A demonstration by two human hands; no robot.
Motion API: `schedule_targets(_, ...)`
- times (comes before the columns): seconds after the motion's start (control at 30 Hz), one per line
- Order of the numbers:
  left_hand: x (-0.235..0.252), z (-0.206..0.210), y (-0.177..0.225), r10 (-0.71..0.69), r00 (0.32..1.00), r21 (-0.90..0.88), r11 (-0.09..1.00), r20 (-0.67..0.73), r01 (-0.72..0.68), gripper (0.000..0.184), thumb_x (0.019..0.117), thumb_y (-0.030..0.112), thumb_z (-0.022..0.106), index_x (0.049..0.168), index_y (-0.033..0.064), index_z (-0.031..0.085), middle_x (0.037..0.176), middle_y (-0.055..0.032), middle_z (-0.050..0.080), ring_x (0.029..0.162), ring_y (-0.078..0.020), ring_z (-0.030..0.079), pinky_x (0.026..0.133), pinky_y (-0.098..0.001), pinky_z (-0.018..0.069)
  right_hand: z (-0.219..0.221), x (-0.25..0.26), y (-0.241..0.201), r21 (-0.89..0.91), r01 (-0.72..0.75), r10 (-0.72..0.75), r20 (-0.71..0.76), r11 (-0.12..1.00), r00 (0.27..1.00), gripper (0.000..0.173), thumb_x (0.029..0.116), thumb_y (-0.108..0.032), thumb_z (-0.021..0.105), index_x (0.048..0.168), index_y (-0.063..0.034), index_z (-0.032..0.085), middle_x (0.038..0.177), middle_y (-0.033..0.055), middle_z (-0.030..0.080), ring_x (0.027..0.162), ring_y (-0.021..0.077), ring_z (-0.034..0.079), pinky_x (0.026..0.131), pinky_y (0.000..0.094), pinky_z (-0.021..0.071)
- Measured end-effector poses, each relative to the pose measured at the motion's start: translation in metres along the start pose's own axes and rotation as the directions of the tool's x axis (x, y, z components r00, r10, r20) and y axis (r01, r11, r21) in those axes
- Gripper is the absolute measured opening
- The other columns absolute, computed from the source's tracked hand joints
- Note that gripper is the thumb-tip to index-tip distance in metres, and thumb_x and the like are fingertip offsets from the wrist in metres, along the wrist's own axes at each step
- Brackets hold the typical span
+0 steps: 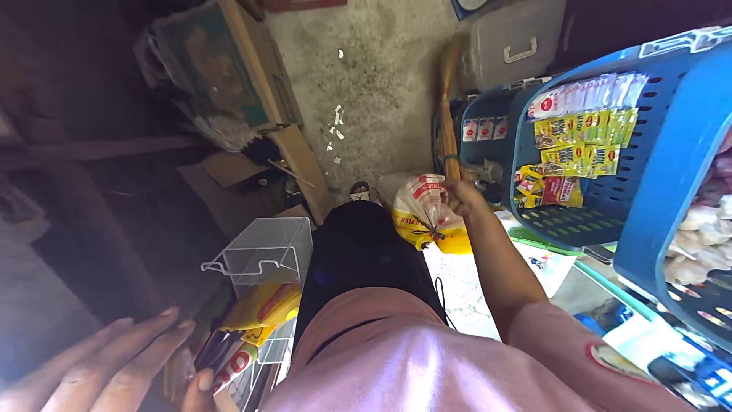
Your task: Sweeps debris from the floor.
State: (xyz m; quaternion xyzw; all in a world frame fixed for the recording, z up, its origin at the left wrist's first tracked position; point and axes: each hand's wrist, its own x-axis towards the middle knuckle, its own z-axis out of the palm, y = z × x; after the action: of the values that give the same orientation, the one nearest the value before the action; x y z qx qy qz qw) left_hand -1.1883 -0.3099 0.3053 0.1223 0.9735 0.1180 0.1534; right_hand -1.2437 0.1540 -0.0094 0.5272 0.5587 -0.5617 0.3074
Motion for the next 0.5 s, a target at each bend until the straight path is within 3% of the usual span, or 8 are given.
schedule_targets(0.07, 0.001, -0.002, 0.005, -0.022, 1.0, 0.034, 0.999, 0.014, 0.022, 0.051, 0.0958, 0.054, 0.053, 0.118, 0.0112, 0.07, 0.121, -0.014, 0.071, 0.121, -0.0306, 0.061, 0.107, -0.0483, 0.0382, 0.014, 0.025, -0.011, 0.071, -0.056, 0.052, 0.055, 0.996, 0.997, 0.056, 0.1009, -0.005, 0.053, 0.149, -0.02, 0.029, 0.087, 0.0044, 0.053, 0.051, 0.0076, 0.048, 0.043, 0.0219, 0.0439)
schedule_targets(0.1, 0.003, -0.004, 0.008, -0.029, 0.999, 0.046, 0.999, 0.018, 0.028, 0.051, 0.0962, 0.054, 0.052, 0.117, 0.0116, 0.07, 0.121, -0.0132, 0.071, 0.121, -0.0298, 0.061, 0.109, -0.0478, 0.0371, 0.02, 0.024, -0.011, 0.031, -0.078, 0.075, 0.096, 0.996, 0.993, 0.053, 0.1015, -0.006, 0.051, 0.148, -0.0183, 0.03, 0.088, 0.0044, 0.053, 0.051, 0.0075, 0.048, 0.043, 0.0218, 0.044)
schedule_targets(0.2, 0.007, -0.007, 0.012, -0.011, 1.0, 0.048, 0.999, 0.011, 0.011, 0.051, 0.096, 0.055, 0.051, 0.114, 0.0116, 0.071, 0.118, -0.0123, 0.072, 0.117, -0.0296, 0.062, 0.108, -0.0461, 0.0365, 0.022, -0.024, 0.009, -0.197, -0.067, 0.095, 0.138, 0.978, 0.986, 0.07, 0.0997, -0.005, 0.057, 0.16, -0.0223, 0.025, 0.1, 0.0112, 0.056, 0.058, 0.0127, 0.048, 0.05, 0.0284, 0.0443)
schedule_targets(0.33, 0.006, -0.007, 0.012, -0.009, 1.0, 0.056, 0.998, 0.009, 0.008, 0.053, 0.0944, 0.06, 0.05, 0.116, 0.0166, 0.071, 0.117, -0.0062, 0.072, 0.116, -0.0257, 0.061, 0.108, -0.0453, 0.033, 0.024, -0.075, 0.006, -0.404, 0.069, -0.023, 0.116, 0.912, 0.993, 0.08, 0.0994, -0.003, 0.061, 0.164, -0.0226, 0.018, 0.097, 0.013, 0.06, 0.053, 0.0113, 0.048, 0.047, 0.0269, 0.0419)
schedule_targets(0.37, 0.005, -0.006, 0.012, -0.01, 1.0, 0.066, 0.998, 0.002, 0.01, 0.052, 0.094, 0.06, 0.051, 0.116, 0.0175, 0.071, 0.118, -0.0052, 0.072, 0.117, -0.0251, 0.061, 0.108, -0.0455, 0.033, 0.027, -0.066, 0.001, -0.472, 0.113, -0.068, 0.112, 0.874, 0.991, 0.082, 0.0982, -0.005, 0.063, 0.164, -0.0242, 0.017, 0.101, 0.0157, 0.06, 0.059, 0.0166, 0.051, 0.052, 0.0332, 0.046)
schedule_targets(0.43, 0.003, -0.005, 0.012, -0.025, 1.0, 0.091, 0.996, -0.004, 0.025, 0.053, 0.0933, 0.062, 0.051, 0.117, 0.0194, 0.072, 0.118, -0.0037, 0.072, 0.117, -0.0238, 0.061, 0.109, -0.0464, 0.0308, 0.041, -0.028, -0.014, -0.593, 0.173, -0.141, 0.101, 0.787, 0.985, 0.088, 0.0953, -0.007, 0.064, 0.165, -0.0275, 0.015, 0.117, 0.0277, 0.062, 0.079, 0.0368, 0.064, 0.067, 0.0554, 0.0544)
schedule_targets(0.5, 0.003, -0.005, 0.013, -0.042, 0.999, 0.104, 0.994, 0.001, 0.041, 0.054, 0.0933, 0.063, 0.05, 0.117, 0.0202, 0.072, 0.119, -0.0032, 0.072, 0.118, -0.0233, 0.06, 0.11, -0.0467, 0.0292, 0.065, 0.019, -0.037, -0.692, 0.195, -0.179, 0.095, 0.695, 0.979, 0.091, 0.0924, -0.006, 0.065, 0.165, -0.0274, 0.014, 0.127, 0.0317, 0.061, 0.101, 0.0488, 0.066, 0.081, 0.0671, 0.0531)
